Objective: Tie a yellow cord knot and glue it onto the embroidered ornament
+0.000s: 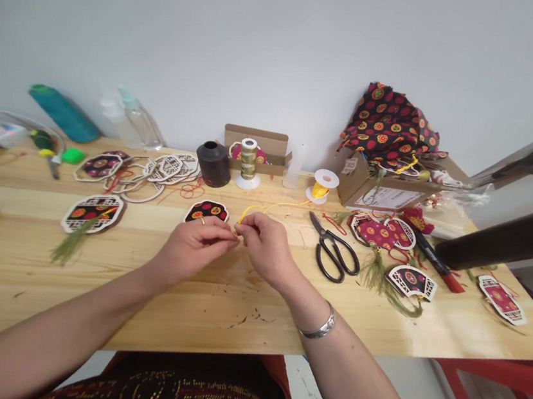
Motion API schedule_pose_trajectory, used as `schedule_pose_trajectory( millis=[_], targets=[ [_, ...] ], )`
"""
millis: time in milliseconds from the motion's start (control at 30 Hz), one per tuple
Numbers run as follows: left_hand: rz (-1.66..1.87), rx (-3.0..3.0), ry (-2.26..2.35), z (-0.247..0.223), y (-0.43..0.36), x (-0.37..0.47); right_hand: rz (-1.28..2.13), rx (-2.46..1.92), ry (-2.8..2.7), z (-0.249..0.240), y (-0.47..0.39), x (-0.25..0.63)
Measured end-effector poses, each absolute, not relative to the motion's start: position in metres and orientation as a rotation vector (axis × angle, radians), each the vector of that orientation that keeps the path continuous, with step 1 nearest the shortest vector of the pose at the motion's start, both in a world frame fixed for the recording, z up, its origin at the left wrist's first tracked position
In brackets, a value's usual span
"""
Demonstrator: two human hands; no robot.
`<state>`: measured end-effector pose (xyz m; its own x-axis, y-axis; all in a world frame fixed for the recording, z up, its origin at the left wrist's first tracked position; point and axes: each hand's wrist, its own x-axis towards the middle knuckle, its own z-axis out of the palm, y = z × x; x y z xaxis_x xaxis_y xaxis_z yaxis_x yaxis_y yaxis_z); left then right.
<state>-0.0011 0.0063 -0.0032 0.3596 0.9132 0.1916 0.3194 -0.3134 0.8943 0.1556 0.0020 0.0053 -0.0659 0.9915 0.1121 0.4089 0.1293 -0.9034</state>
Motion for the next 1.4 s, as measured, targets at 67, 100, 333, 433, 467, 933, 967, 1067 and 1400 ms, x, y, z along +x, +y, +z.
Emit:
schedule_pose_trajectory(
  millis=[67,100,333,433,467,933,967,1067,1400],
  targets=[
    [0.970,2.096,1.090,-0.007,0.004,-0.001,1.012,-1.393,-1.522,0.004,0.003,0.154],
    [0.951,2.212,1.099,-0.009,0.002,-0.002,1.055,-1.385,-1.481,0.003,0.003,0.154],
    [0.763,2.741,1.071,-0.016,0.001,-0.004,1.077,-1.412,-1.371,-0.007,0.003,0.147],
    [0.860,2.793,1.006,-0.017,0.001,-0.002,1.052,-1.418,-1.394,-0.009,0.003,0.146],
    [0.896,2.789,0.985,-0.017,0.001,-0.002,1.051,-1.416,-1.397,-0.010,0.004,0.146],
    [1.114,2.517,0.828,-0.008,-0.002,0.001,1.048,-1.365,-1.430,-0.015,0.004,0.147],
    [1.108,2.477,0.818,-0.007,-0.003,0.001,1.042,-1.366,-1.441,-0.014,0.004,0.147],
    [1.033,2.209,0.832,-0.002,-0.005,-0.002,1.020,-1.361,-1.474,-0.012,0.003,0.148],
    [0.873,0.778,0.836,0.003,0.011,0.001,1.093,-1.307,-1.422,-0.003,0.002,0.149]
  ],
)
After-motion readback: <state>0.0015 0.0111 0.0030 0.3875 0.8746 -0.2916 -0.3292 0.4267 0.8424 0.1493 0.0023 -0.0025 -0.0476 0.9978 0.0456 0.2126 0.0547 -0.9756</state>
